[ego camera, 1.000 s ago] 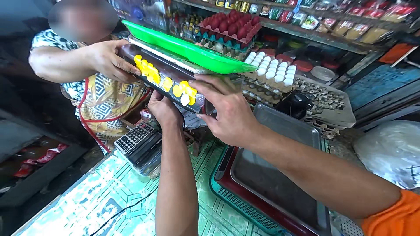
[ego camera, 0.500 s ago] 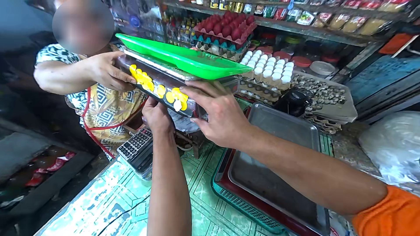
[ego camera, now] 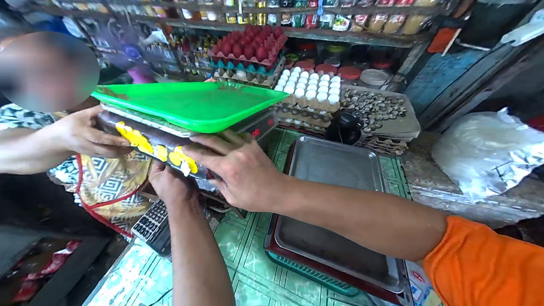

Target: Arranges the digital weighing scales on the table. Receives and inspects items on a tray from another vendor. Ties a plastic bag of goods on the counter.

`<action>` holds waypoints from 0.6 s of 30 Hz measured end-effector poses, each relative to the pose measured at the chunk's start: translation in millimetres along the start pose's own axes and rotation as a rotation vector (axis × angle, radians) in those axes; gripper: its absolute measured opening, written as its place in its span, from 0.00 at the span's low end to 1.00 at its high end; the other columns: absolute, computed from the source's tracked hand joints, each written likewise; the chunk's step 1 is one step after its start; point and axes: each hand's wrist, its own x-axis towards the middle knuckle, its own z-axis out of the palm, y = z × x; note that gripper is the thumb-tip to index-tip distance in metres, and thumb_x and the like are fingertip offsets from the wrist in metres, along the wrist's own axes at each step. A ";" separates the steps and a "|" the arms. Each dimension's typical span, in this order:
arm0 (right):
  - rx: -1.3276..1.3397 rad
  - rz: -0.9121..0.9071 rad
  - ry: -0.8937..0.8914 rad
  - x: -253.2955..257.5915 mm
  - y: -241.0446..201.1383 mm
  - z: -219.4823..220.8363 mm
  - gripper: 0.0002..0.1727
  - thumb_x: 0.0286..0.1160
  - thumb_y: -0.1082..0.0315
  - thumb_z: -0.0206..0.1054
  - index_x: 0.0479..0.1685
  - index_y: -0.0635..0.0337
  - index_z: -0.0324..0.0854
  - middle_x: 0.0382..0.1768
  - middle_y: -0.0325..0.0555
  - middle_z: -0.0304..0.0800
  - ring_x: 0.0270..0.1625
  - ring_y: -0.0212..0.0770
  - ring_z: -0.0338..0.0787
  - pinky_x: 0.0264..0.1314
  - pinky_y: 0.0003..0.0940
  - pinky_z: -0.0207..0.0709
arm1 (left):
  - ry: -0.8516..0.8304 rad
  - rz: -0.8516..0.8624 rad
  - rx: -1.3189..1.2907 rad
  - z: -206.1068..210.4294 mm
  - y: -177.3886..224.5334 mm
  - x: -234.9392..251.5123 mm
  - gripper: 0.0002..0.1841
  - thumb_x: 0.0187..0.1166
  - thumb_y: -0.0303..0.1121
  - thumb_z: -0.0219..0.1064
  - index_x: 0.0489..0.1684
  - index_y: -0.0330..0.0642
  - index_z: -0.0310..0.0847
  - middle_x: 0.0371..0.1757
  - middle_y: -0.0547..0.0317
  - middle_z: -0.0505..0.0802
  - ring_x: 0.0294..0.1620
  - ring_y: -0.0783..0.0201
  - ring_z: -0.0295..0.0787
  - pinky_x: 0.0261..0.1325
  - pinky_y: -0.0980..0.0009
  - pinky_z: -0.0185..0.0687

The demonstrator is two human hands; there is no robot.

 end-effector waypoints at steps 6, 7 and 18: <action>-0.015 -0.003 -0.021 0.5 1.4 -1.3 0.36 0.65 0.62 0.81 0.79 0.42 0.80 0.80 0.38 0.78 0.78 0.47 0.77 0.68 0.54 0.76 | -0.099 -0.016 0.042 -14.1 -0.9 8.4 0.09 0.87 0.27 0.57 0.45 0.45 0.86 0.38 0.62 0.95 0.39 0.69 0.93 0.46 0.65 0.92; -0.022 -0.007 -0.038 -0.4 1.6 -2.1 0.36 0.65 0.62 0.81 0.80 0.42 0.79 0.80 0.38 0.78 0.77 0.47 0.77 0.67 0.53 0.76 | -0.100 0.005 0.144 -18.6 -0.3 5.7 0.07 0.85 0.27 0.60 0.47 0.43 0.86 0.39 0.61 0.95 0.41 0.68 0.93 0.47 0.64 0.91; 0.004 -0.004 -0.048 -10.6 -2.3 -2.9 0.32 0.68 0.65 0.78 0.78 0.46 0.81 0.82 0.41 0.77 0.80 0.53 0.78 0.68 0.58 0.79 | -0.065 0.005 1.141 -166.2 27.3 -381.3 0.19 0.75 0.28 0.66 0.59 0.20 0.83 0.56 0.33 0.92 0.62 0.49 0.90 0.71 0.55 0.82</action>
